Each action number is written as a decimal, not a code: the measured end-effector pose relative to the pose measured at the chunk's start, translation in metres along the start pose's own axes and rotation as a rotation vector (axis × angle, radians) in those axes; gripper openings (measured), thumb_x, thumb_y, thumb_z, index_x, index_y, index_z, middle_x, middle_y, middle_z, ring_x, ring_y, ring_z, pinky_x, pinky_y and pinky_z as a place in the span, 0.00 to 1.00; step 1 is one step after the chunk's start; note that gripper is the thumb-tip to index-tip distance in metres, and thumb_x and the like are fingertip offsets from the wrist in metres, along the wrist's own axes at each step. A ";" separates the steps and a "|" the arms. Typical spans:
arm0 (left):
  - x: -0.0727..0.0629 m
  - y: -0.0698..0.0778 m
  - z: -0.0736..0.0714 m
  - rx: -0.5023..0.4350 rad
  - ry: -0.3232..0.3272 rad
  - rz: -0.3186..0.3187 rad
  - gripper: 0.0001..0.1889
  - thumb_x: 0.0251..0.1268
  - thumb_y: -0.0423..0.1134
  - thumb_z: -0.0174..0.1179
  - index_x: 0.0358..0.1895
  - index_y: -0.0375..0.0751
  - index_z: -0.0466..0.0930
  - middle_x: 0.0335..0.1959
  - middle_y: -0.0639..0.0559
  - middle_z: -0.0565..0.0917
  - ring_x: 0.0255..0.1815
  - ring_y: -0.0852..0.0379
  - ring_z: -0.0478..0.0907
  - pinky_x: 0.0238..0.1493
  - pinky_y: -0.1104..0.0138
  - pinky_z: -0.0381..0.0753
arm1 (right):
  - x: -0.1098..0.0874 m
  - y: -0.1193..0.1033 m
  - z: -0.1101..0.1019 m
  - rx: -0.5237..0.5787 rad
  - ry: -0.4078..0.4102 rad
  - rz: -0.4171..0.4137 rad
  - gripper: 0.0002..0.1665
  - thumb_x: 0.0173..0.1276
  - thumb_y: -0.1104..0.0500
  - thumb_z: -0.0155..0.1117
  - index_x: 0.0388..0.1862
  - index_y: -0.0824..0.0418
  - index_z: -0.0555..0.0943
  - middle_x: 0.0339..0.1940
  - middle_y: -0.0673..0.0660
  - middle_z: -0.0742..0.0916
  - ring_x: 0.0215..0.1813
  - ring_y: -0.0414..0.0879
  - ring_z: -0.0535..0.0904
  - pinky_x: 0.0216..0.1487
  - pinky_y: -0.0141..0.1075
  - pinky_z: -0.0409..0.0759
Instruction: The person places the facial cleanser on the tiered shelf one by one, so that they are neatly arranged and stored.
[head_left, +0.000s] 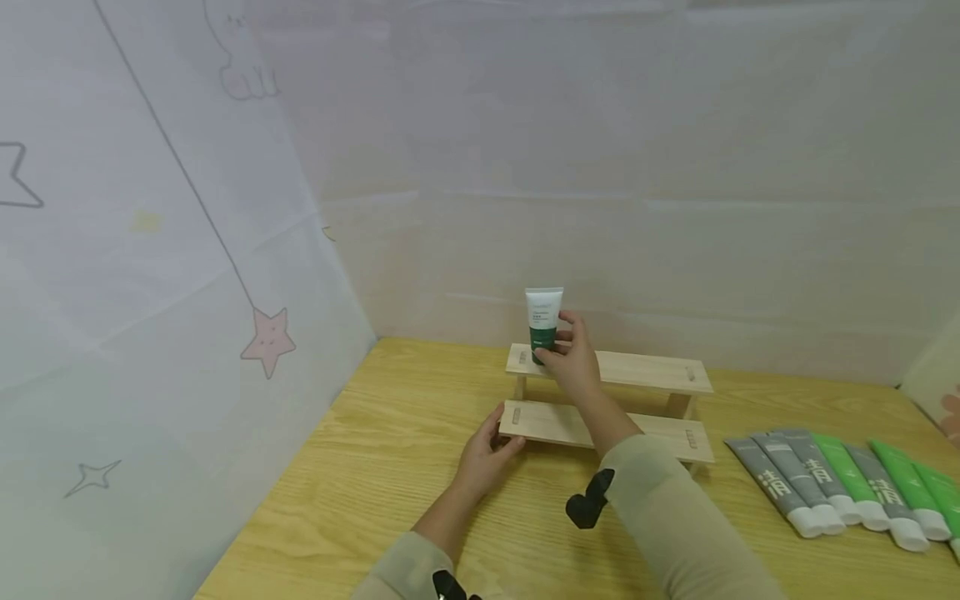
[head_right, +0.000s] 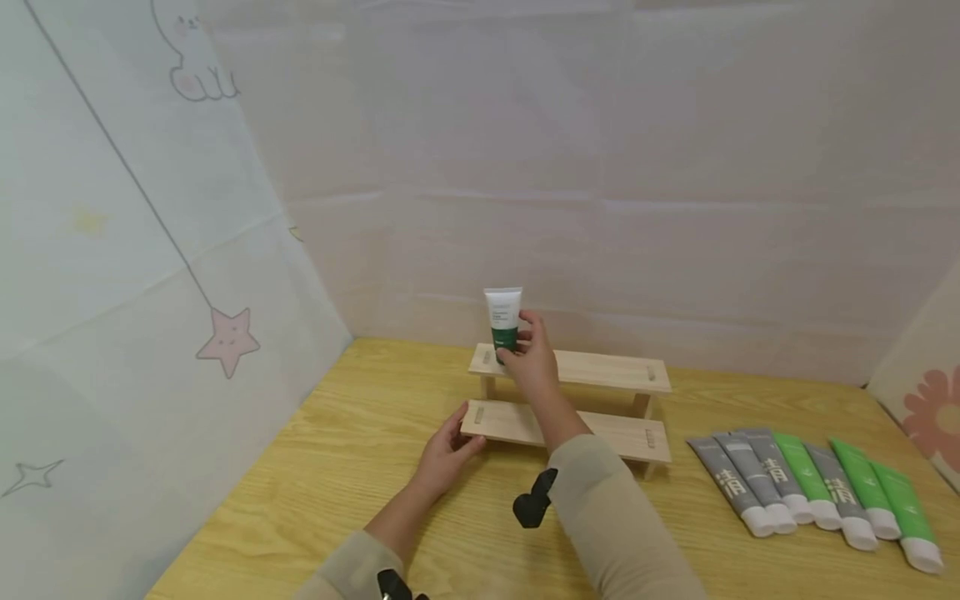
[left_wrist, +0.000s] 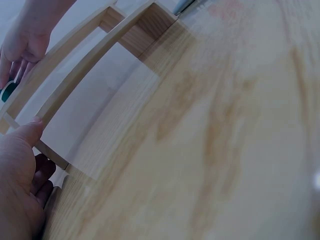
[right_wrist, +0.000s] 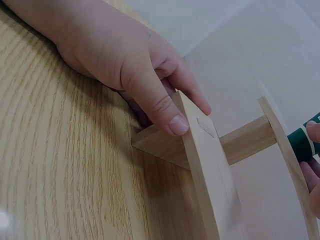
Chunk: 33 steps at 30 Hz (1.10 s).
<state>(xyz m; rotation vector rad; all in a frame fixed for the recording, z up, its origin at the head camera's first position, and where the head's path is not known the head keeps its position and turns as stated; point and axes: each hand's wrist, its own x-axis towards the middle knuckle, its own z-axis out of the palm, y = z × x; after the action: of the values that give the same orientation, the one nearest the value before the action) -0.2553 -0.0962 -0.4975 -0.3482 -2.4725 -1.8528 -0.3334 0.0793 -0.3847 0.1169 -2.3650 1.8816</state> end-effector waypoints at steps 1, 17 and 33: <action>0.000 0.000 0.000 0.000 -0.002 0.001 0.39 0.70 0.44 0.60 0.78 0.40 0.51 0.76 0.38 0.61 0.73 0.38 0.64 0.71 0.46 0.67 | 0.000 0.000 0.000 0.003 0.000 -0.004 0.46 0.66 0.64 0.67 0.76 0.47 0.55 0.65 0.65 0.74 0.66 0.62 0.75 0.62 0.53 0.78; 0.002 -0.007 -0.001 0.000 0.016 -0.008 0.40 0.69 0.43 0.61 0.77 0.38 0.50 0.75 0.37 0.62 0.73 0.37 0.64 0.70 0.45 0.67 | -0.008 0.005 -0.021 0.082 0.012 0.020 0.46 0.66 0.59 0.69 0.78 0.51 0.56 0.71 0.63 0.73 0.72 0.59 0.69 0.70 0.50 0.71; 0.002 -0.008 -0.006 0.022 0.012 0.002 0.40 0.69 0.46 0.61 0.77 0.38 0.51 0.76 0.38 0.60 0.75 0.37 0.61 0.72 0.45 0.63 | -0.014 0.007 -0.048 0.040 0.017 0.027 0.40 0.67 0.59 0.67 0.75 0.54 0.61 0.67 0.62 0.76 0.68 0.58 0.73 0.68 0.50 0.74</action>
<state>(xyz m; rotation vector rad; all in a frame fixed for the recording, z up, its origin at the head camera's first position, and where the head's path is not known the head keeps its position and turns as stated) -0.2595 -0.1039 -0.5033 -0.3381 -2.4812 -1.8202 -0.3179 0.1278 -0.3824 0.0732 -2.3298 1.9349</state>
